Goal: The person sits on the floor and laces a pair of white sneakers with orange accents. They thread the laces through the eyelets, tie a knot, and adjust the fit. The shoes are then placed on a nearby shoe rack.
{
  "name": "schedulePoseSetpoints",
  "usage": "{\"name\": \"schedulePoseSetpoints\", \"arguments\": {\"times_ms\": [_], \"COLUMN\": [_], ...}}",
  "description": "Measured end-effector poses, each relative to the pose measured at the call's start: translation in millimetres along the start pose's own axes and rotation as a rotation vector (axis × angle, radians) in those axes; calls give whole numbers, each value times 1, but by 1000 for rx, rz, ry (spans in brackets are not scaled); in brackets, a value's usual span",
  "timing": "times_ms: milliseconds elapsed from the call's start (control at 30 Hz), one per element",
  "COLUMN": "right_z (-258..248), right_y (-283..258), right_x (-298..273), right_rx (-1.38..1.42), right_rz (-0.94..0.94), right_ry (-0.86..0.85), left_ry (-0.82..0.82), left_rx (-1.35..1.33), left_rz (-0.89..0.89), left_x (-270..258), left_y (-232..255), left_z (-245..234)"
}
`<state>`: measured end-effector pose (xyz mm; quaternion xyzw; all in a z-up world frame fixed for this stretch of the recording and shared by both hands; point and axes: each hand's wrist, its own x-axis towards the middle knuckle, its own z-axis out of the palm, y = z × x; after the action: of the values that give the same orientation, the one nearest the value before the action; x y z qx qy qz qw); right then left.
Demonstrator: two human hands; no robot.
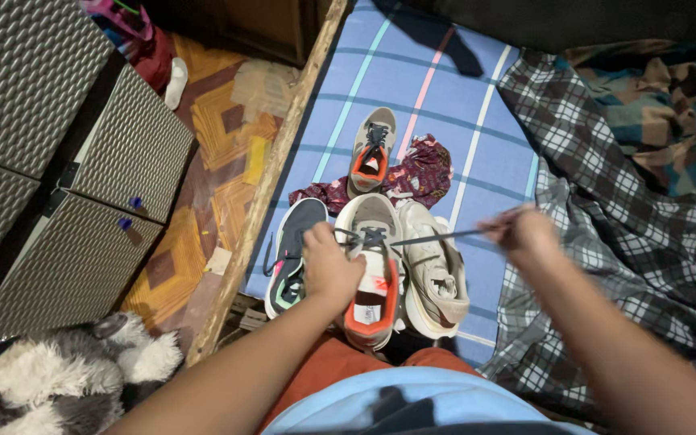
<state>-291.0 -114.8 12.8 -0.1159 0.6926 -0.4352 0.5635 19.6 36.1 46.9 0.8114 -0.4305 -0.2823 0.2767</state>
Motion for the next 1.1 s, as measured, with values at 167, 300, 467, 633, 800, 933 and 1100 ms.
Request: {"name": "schedulePoseSetpoints", "arguments": {"times_ms": [167, 300, 467, 633, 800, 933, 1100], "right_z": [-70, -51, 27, 80, 73, 18, -9], "right_y": [-50, -20, 51, 69, 67, 74, 81], "right_x": [9, -32, -80, -116, -94, -31, -4], "right_rx": [-885, -1420, -1353, -1390, -1515, -1566, -1800], "right_rz": [-801, -658, -934, -858, -987, -969, -1191], "right_ry": [234, 53, -565, -583, -512, -552, -784], "left_ry": [-138, -125, -132, -179, -184, -157, -237], "left_rx": [-107, -86, -80, 3, 18, -9, 21], "left_rz": [-161, -127, -81, -26, 58, 53, -9], "left_x": [7, 8, 6, 8, 15, 13, 8], "left_y": [-14, -15, -12, -12, -21, -23, -8], "left_z": [0, 8, 13, 19, 24, 21, 16]}}
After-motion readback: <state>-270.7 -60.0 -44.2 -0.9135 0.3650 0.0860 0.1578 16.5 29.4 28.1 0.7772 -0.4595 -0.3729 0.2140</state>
